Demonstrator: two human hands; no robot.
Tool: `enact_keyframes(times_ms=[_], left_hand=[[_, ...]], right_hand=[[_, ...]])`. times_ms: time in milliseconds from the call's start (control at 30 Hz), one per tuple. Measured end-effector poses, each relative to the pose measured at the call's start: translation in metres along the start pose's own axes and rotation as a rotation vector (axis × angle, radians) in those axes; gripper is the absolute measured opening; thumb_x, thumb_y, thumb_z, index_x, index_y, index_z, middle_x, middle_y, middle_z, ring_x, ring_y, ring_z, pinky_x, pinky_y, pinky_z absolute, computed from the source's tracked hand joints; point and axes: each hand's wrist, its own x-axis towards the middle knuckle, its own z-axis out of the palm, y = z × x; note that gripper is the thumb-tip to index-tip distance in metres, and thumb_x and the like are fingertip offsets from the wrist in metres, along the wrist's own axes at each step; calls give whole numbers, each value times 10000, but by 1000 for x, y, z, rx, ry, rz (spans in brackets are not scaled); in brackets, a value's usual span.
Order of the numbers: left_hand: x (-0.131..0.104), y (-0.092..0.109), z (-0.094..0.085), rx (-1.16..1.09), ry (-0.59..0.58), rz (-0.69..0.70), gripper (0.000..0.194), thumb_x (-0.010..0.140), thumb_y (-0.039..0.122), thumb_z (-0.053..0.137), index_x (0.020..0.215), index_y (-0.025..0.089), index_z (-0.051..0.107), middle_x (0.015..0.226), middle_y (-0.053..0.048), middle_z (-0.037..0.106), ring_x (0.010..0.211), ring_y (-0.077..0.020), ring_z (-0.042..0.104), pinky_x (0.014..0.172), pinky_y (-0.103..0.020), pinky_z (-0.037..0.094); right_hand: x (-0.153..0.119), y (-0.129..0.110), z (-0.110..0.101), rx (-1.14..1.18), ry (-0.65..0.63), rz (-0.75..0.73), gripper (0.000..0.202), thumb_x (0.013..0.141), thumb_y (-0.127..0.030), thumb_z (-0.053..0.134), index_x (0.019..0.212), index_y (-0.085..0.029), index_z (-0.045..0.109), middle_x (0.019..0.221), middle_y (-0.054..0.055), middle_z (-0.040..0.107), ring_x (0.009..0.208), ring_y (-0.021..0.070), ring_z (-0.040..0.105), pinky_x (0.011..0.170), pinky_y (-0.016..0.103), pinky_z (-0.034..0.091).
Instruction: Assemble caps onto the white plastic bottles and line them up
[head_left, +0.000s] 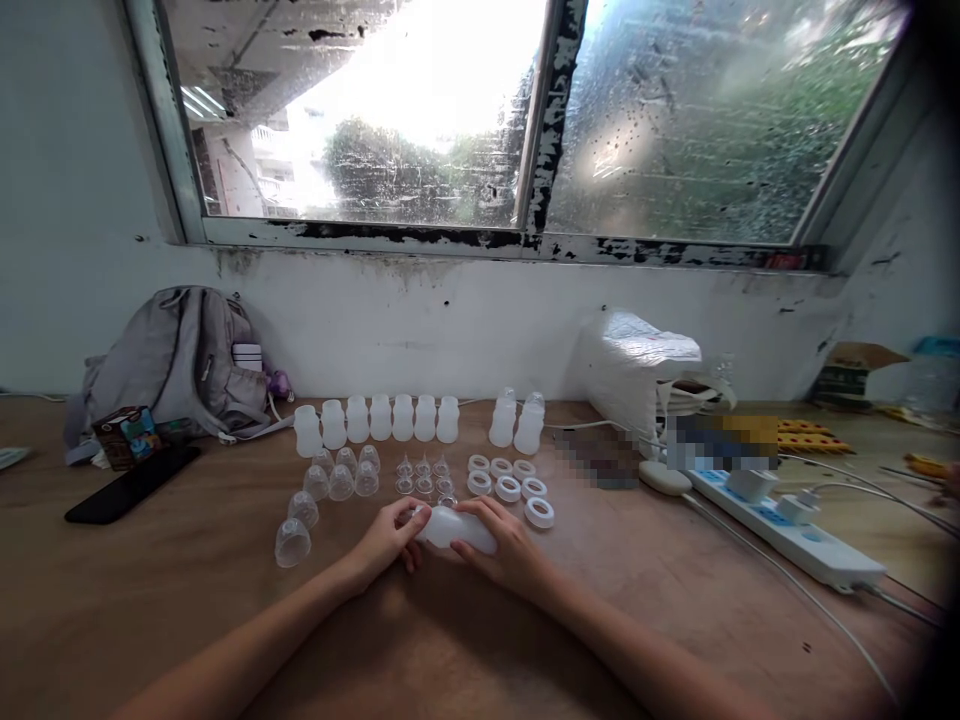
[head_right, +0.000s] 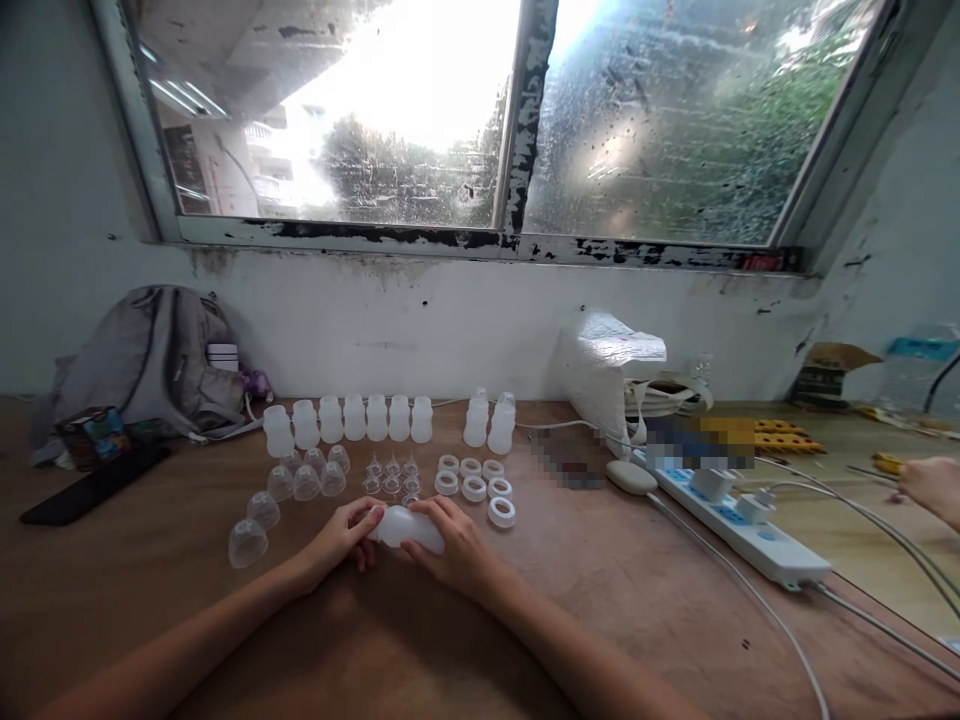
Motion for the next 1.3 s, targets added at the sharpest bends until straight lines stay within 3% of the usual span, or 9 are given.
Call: enact_keyframes(times_ms=[133, 333, 467, 600, 667, 800, 967, 1167, 1300], left_hand=[[3, -5, -3, 88, -55, -16, 443, 747, 554, 430, 871, 135, 504, 623, 11, 528, 318, -50, 473, 257, -124, 331], [2, -8, 2, 178, 112, -15, 475, 776, 568, 349, 1035, 185, 457, 735, -19, 566, 307, -52, 482, 233, -125, 314], [-1, -4, 7, 213, 132, 12, 476, 800, 546, 310, 1140, 226, 404, 776, -18, 561, 326, -46, 478, 260, -134, 324], [-7, 0, 10, 315, 123, 26, 446, 823, 538, 252, 1042, 197, 438, 580, 45, 498, 318, -58, 397, 302, -159, 291], [-11, 3, 11, 401, 143, 87, 399, 848, 502, 228, 960, 195, 456, 568, 43, 498, 397, -84, 444, 397, -187, 340], [-16, 10, 14, 603, 223, 195, 352, 882, 401, 192, 864, 193, 475, 620, 9, 537, 573, -139, 519, 553, -233, 360], [-8, 8, 17, 662, 371, 199, 339, 877, 343, 190, 791, 192, 481, 608, 0, 542, 545, -147, 514, 532, -234, 326], [2, 1, 14, 744, 445, 238, 434, 868, 362, 207, 560, 188, 458, 499, -5, 500, 476, -139, 469, 488, -237, 279], [2, 0, 13, 792, 469, 266, 442, 862, 341, 221, 518, 194, 457, 476, -25, 504, 452, -149, 466, 479, -250, 260]], right_hand=[[2, -1, -2, 46, -21, 58, 265, 737, -316, 557, 977, -207, 533, 918, 56, 585, 832, 184, 550, 732, 291, 429], [7, -7, 0, 114, -33, 161, 230, 757, -356, 535, 930, -206, 547, 898, 62, 597, 820, 197, 551, 732, 304, 416], [8, -10, 0, 141, -16, 204, 230, 758, -360, 530, 928, -206, 547, 892, 58, 595, 813, 193, 543, 730, 307, 408], [7, -9, 1, 172, -28, 166, 310, 703, -375, 590, 960, -207, 545, 932, 60, 592, 851, 199, 541, 756, 302, 401], [6, -10, 1, 199, -56, 168, 359, 670, -383, 619, 973, -204, 549, 934, 54, 599, 841, 199, 548, 749, 294, 404], [5, -15, 3, 272, -78, 330, 336, 682, -427, 596, 903, -174, 589, 787, 30, 618, 709, 174, 558, 641, 261, 415], [5, -26, 8, 336, 12, 407, 289, 661, -431, 609, 768, -163, 588, 674, 6, 578, 609, 134, 517, 536, 219, 386], [6, -32, 17, 861, -73, 764, 289, 670, -420, 574, 727, -141, 524, 504, -15, 518, 382, 93, 456, 316, 182, 301], [5, -34, 19, 1087, -91, 888, 275, 684, -389, 540, 731, -119, 522, 497, 6, 538, 345, 82, 451, 277, 162, 268]])
